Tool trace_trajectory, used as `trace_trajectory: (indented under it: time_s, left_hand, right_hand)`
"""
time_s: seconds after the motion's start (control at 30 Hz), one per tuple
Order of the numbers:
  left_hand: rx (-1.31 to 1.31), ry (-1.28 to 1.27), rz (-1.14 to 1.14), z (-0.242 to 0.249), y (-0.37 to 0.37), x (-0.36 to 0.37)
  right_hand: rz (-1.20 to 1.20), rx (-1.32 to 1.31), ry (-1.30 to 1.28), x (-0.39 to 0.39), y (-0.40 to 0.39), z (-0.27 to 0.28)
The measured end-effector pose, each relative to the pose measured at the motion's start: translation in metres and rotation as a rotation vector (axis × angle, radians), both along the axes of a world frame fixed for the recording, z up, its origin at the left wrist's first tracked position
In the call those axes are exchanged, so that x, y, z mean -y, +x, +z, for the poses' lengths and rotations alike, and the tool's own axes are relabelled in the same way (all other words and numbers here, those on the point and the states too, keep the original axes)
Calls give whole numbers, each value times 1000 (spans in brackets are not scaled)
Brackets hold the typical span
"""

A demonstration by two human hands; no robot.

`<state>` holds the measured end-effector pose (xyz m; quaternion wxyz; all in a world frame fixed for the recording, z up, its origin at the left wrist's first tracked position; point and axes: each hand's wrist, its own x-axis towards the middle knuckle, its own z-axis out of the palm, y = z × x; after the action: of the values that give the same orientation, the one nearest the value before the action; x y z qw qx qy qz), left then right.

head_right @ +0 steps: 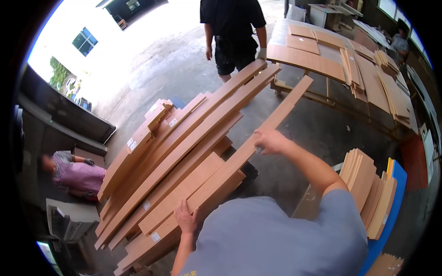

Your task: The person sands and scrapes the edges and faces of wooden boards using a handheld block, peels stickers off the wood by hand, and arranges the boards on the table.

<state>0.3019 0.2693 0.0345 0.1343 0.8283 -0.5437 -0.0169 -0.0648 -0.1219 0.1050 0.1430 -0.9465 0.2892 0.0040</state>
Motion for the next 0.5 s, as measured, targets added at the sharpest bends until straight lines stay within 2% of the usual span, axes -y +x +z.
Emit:
trace_trajectory:
  time_s: [0.07, 0.2, 0.3, 0.4, 0.47, 0.5]
  left_hand:
    - [20, -27, 67, -1, -2, -9]
    - [33, -39, 65, 5, -7, -2]
    - [23, -19, 84, 9, -7, -5]
    - [-36, 6, 70, 17, -14, 5]
    - [-216, -44, 60, 26, -17, 16]
    - [-435, -142, -1, 32, -19, 28]
  right_hand:
    - [127, -29, -18, 6, 18, 3]
    - [222, -158, 91, 1, 48, 6]
    - [332, -149, 129, -16, 67, 0]
    - [342, 23, 148, -41, 82, 1]
    - [373, 20, 148, -56, 91, 1]
    - [372, 63, 158, -58, 93, -3]
